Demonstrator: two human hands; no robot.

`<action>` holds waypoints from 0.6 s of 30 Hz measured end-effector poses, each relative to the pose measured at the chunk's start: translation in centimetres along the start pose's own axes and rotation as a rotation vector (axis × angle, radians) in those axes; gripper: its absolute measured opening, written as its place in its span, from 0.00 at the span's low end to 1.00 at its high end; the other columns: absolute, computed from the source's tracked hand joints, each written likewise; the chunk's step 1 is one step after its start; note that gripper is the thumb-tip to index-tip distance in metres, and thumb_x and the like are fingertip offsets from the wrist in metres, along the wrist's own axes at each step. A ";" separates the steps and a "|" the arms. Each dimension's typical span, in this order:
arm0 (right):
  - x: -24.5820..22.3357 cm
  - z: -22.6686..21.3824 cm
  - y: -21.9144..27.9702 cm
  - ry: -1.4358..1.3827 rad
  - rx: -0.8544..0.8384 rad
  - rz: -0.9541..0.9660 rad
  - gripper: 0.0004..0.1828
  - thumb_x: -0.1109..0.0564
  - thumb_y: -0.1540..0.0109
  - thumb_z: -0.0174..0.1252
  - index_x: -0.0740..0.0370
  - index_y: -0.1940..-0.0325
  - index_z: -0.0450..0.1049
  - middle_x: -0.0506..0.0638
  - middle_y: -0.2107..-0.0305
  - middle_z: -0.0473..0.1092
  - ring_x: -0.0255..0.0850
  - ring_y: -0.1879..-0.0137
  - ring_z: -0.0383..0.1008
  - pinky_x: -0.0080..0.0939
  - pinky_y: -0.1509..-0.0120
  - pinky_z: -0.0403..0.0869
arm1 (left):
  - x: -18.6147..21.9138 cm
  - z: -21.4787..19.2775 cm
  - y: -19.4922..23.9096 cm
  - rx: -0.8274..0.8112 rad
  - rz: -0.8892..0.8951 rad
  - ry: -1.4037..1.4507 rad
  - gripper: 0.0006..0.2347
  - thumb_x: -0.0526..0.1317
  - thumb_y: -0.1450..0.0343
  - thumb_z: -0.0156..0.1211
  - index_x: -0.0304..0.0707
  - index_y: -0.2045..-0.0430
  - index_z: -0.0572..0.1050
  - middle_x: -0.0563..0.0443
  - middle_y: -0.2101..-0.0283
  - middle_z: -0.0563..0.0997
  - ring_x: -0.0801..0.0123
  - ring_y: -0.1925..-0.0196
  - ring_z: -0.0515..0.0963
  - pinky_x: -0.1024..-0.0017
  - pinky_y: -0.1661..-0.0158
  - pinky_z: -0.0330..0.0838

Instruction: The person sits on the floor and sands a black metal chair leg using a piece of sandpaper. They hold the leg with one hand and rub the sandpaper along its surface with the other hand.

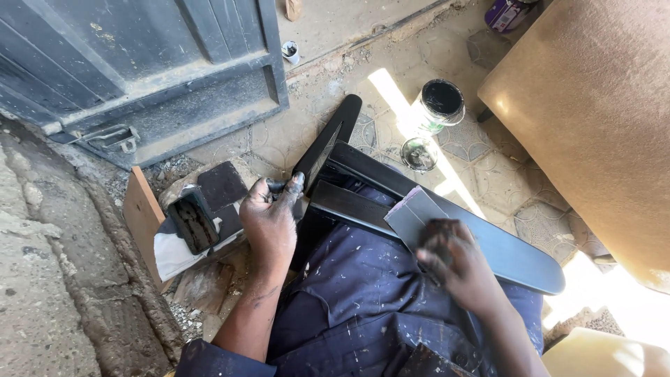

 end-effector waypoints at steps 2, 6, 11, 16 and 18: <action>0.3 1.3 -2.5 0.066 0.122 -0.102 0.22 0.36 0.41 0.61 0.55 0.59 0.77 0.52 0.60 0.68 0.51 0.47 0.71 0.53 0.39 0.68 | 0.7 -0.1 0.4 0.014 0.015 -0.032 0.10 0.41 0.30 0.69 0.35 0.79 0.79 0.49 0.77 0.83 0.75 0.73 0.80 0.76 0.69 0.77; -6.9 3.2 -6.5 0.171 0.208 -0.387 0.29 0.39 0.36 0.58 0.67 0.46 0.74 0.66 0.56 0.70 0.65 0.43 0.68 0.63 0.36 0.64 | 2.1 -0.1 1.5 0.024 0.006 -0.065 0.13 0.45 0.25 0.62 0.37 0.77 0.82 0.51 0.78 0.83 0.74 0.73 0.79 0.74 0.69 0.76; -14.0 7.0 -9.4 0.270 0.090 -0.563 0.31 0.41 0.30 0.48 0.67 0.33 0.66 0.69 0.39 0.64 0.65 0.29 0.60 0.61 0.29 0.61 | 2.5 0.1 2.0 0.026 0.148 -0.125 0.12 0.43 0.23 0.56 0.37 0.71 0.83 0.46 0.71 0.85 0.67 0.63 0.84 0.68 0.61 0.78; -8.3 4.7 -6.4 0.350 -0.026 -0.458 0.36 0.36 0.29 0.40 0.62 0.25 0.58 0.63 0.27 0.54 0.58 0.21 0.49 0.59 0.22 0.53 | 2.0 0.1 1.5 -0.101 0.206 -0.265 0.07 0.40 0.26 0.64 0.40 0.59 0.84 0.44 0.58 0.85 0.58 0.50 0.83 0.60 0.48 0.76; -3.9 2.4 -3.8 0.379 -0.064 -0.267 0.37 0.36 0.31 0.44 0.62 0.25 0.58 0.63 0.27 0.52 0.58 0.21 0.48 0.59 0.21 0.50 | 2.9 1.0 1.2 -0.420 0.202 -0.408 0.23 0.42 0.35 0.74 0.37 0.46 0.78 0.34 0.44 0.79 0.40 0.39 0.76 0.44 0.39 0.68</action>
Point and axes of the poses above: each hand's wrist, its own y-axis away from the middle knuckle, its own z-axis out of the palm, x = y × z, the point moved 4 cm from there along -y, towards the middle knuckle
